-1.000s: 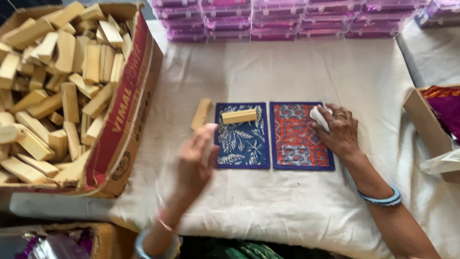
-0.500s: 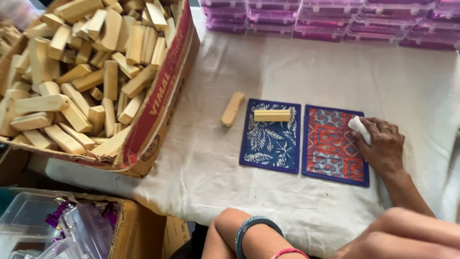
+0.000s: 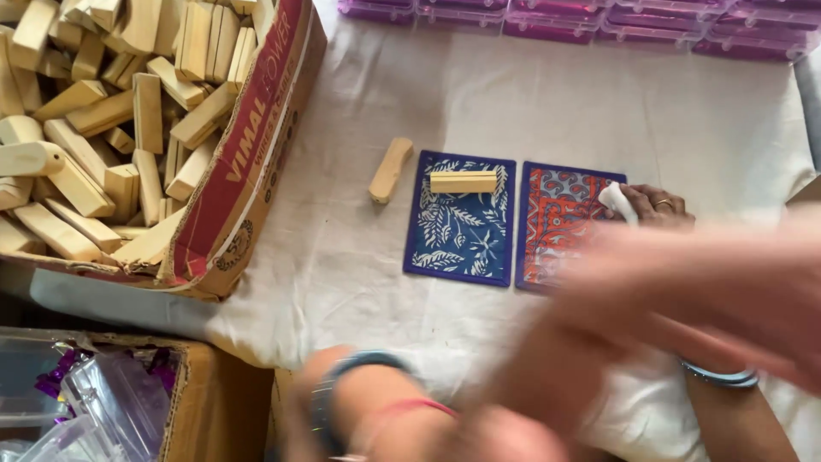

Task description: The person wraps small wooden blocks in silver and pink foil on a patterned mat. They then place the wrapped items into a clear plastic container.

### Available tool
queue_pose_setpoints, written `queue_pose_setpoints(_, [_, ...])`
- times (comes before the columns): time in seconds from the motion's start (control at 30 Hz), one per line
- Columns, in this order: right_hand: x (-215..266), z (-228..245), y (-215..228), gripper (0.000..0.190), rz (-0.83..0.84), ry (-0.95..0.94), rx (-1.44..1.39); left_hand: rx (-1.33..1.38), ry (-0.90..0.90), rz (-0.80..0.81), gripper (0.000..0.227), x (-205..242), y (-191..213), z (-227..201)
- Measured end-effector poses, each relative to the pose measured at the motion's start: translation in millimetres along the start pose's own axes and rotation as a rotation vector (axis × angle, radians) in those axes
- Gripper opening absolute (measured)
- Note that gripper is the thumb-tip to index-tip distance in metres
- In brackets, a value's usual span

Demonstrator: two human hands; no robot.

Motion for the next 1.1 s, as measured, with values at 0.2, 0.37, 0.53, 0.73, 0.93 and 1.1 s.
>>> queue_pose_setpoints(0.2, [-2.8, -4.4, 4.3, 0.047, -0.018, -0.011, -0.022, -0.574, 0.011, -0.074, 0.039, -20.8, 160.2, 57.1])
queue_pose_setpoints(0.37, [-0.6, -4.2, 0.4, 0.047, -0.012, -0.009, -0.006, -1.454, 0.243, -0.444, 0.016, 97.0, 332.8, 109.1])
queue_pose_setpoints(0.53, [-0.2, -7.1, -3.9, 0.047, 0.010, -0.023, -0.012, -1.554, 0.796, -0.476, 0.027, 235.4, 490.7, 221.9])
queue_pose_setpoints(0.73, [-1.0, -4.6, -1.1, 0.047, 0.019, -0.029, -0.007, -1.496, 1.068, -0.372, 0.047, 293.1, 545.7, 282.4])
queue_pose_setpoints(0.93, [-1.1, -4.6, -1.0, 0.046, 0.012, -0.015, -0.004, -1.515, 0.856, 0.019, 0.071, 309.5, 573.8, 323.0])
queue_pose_setpoints(1.1, [-0.8, -4.7, -1.1, 0.047, 0.012, -0.021, -0.012, -1.574, 0.861, 0.036, 0.069, 302.6, 582.9, 322.6])
Point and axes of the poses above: each hand's wrist, its own x-axis away from the middle knuckle, its own y-axis out of the back of the hand, z = x × y, the point moved 10 cm from there along -x, towards the middle knuckle, and after that the axes turned 4 degrees about y, right-handed, at the moved point
